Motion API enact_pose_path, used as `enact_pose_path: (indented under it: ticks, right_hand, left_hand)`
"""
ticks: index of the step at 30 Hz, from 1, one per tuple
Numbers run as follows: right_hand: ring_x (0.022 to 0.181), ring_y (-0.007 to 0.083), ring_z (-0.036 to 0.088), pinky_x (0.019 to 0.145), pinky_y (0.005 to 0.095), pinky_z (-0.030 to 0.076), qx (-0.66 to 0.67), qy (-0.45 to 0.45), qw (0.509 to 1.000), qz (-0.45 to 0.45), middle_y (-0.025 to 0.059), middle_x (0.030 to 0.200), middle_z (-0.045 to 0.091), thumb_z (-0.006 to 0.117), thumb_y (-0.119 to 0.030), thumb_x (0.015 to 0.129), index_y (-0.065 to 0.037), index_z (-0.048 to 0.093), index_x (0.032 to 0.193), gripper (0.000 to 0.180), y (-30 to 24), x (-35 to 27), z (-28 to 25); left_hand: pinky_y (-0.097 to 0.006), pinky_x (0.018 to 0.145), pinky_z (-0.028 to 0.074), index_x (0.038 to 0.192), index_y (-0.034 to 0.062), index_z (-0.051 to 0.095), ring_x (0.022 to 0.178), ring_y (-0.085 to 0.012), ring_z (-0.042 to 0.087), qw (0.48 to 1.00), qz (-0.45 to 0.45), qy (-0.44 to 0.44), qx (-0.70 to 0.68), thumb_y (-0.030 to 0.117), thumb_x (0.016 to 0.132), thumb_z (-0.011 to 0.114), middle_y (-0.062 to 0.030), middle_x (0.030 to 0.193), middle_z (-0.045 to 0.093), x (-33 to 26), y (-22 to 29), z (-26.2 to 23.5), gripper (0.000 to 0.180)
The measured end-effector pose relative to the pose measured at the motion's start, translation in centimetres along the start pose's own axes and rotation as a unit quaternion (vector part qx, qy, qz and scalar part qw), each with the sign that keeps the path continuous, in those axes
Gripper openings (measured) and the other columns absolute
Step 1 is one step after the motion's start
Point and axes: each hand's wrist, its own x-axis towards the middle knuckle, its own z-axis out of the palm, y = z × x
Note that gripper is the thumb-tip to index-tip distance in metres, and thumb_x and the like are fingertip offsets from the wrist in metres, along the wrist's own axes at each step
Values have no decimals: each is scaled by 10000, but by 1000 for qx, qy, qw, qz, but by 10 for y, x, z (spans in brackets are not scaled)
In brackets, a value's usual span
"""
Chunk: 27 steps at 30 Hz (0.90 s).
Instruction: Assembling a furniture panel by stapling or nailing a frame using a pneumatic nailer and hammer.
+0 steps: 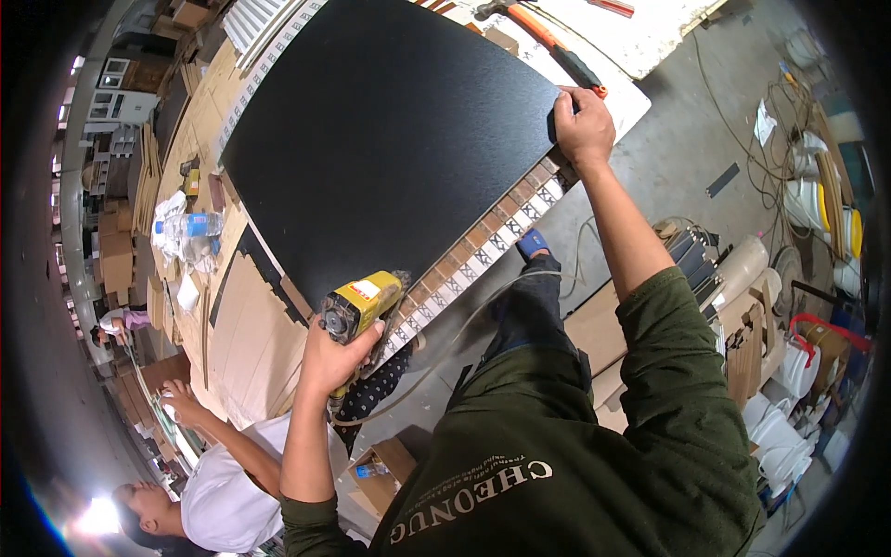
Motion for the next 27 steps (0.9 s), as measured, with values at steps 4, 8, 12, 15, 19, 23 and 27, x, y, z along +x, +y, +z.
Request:
enact_pose_path:
  ticks: [4,8,12,15,19,23,27]
  right_hand:
    - [951,318,564,865,402,432,25,-30,999,0,145,1055,577,564,-389,739,-123,673,888,324,-13,-2,-6]
    - [905,291,594,816,366,455,-26,5,999,-41,110,975,627,532,-321,789,-115,680,900,277,-8,-1,-4]
    - [872,290,594,798,368,459,-52,56,995,-63,92,859,636,525,-296,790,-137,688,864,239,3,0,3]
    - [859,285,599,787,368,464,-3,35,998,-49,83,860,637,535,-291,783,-145,691,856,225,-14,-4,-4]
    - [844,285,597,773,366,468,-2,31,998,-54,71,863,639,531,-274,780,-139,692,857,224,-21,-5,-9]
    - [866,296,589,787,378,465,0,35,998,-53,93,889,631,540,-300,770,-133,686,846,234,-12,-2,-5]
    - [908,317,569,812,398,454,-9,16,999,-29,136,924,609,559,-337,750,-113,668,830,262,-4,0,0]
  left_hand:
    - [-277,506,443,886,-28,608,491,-109,532,1000,2,3,31,185,756,674,-38,603,585,5,2,1,258]
    - [-279,510,447,890,-28,609,493,-112,535,999,8,16,48,191,756,675,-47,626,593,7,-1,3,265]
    - [-277,507,448,910,-28,608,496,-112,537,999,20,12,48,196,753,678,-49,640,596,7,6,3,282]
    - [-273,498,445,916,-26,609,496,-105,533,999,14,8,44,194,753,682,-43,636,593,6,8,1,283]
    - [-263,486,439,912,-20,610,493,-86,524,999,46,6,-9,187,755,687,-30,634,587,5,9,2,272]
    - [-257,482,436,923,-23,606,491,-81,521,1000,23,-4,-18,186,755,687,-23,628,583,8,26,6,280]
    - [-257,479,435,915,-24,607,489,-86,525,999,20,-7,38,188,755,685,-25,622,581,13,35,7,277]
